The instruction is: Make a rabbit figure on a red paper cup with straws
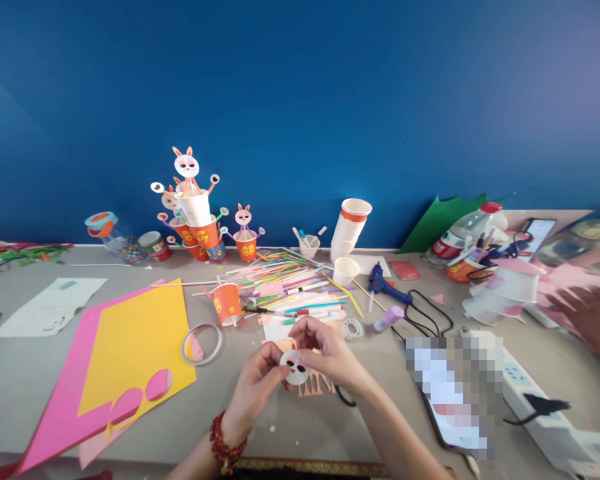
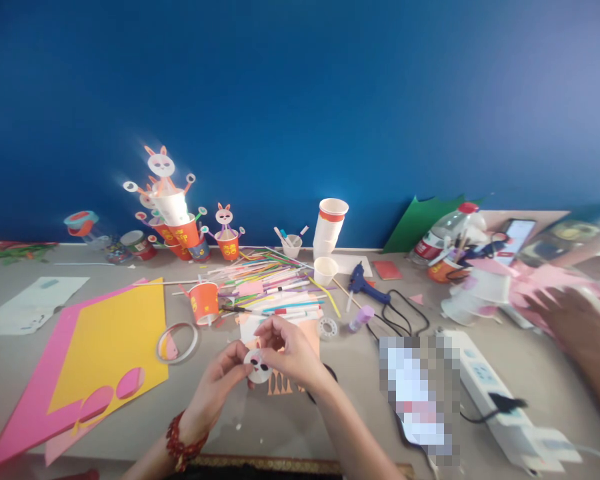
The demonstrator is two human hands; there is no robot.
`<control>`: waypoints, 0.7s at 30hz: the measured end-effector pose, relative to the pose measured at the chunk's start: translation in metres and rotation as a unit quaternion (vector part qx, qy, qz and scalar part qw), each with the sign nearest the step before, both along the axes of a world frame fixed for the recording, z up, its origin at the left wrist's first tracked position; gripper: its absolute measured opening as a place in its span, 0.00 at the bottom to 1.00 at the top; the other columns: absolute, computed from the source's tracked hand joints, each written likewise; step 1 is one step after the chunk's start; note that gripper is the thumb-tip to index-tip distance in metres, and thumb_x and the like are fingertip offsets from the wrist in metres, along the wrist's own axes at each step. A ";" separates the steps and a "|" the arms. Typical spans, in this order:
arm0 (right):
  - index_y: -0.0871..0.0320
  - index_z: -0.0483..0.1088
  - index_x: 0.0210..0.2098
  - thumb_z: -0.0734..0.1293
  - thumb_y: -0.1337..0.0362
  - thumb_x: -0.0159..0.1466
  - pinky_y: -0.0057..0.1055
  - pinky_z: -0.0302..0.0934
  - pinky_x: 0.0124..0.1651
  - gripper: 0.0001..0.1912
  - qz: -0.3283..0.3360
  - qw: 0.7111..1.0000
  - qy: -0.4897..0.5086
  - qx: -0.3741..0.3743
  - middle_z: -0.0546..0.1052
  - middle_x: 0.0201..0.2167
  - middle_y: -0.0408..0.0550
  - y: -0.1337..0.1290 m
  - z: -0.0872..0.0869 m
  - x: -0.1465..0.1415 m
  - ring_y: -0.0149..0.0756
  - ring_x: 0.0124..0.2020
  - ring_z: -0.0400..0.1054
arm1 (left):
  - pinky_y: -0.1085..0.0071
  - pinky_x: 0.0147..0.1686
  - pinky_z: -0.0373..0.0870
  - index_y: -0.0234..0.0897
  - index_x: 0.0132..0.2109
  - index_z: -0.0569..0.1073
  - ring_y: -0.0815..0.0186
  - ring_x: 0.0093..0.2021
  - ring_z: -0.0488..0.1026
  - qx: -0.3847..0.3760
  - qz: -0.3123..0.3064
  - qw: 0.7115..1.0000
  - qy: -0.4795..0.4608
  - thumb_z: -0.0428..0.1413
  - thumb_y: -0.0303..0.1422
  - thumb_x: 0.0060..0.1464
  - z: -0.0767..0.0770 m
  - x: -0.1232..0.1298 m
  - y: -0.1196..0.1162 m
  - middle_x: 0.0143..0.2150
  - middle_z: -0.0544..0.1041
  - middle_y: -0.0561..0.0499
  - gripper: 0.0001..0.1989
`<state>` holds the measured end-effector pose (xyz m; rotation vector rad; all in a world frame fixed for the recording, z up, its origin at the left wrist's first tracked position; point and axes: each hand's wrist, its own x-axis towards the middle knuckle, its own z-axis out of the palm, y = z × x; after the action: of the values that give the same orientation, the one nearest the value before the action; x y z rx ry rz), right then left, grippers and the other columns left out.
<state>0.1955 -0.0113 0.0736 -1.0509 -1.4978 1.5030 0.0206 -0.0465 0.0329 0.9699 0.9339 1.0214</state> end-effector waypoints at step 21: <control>0.59 0.68 0.39 0.71 0.68 0.53 0.27 0.54 0.29 0.14 -0.010 1.000 0.004 -0.001 0.69 0.27 0.38 0.000 -0.007 -0.002 0.27 0.25 0.60 | 0.72 0.29 0.70 0.35 0.29 0.69 0.68 0.27 0.70 0.008 -0.002 1.000 -0.001 0.64 0.40 0.52 -0.002 0.000 0.000 0.28 0.72 0.52 0.15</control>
<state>0.1933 -0.0116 0.0665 -1.0564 -1.4775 1.4929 0.0204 -0.0466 0.0312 0.9830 0.9225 1.0274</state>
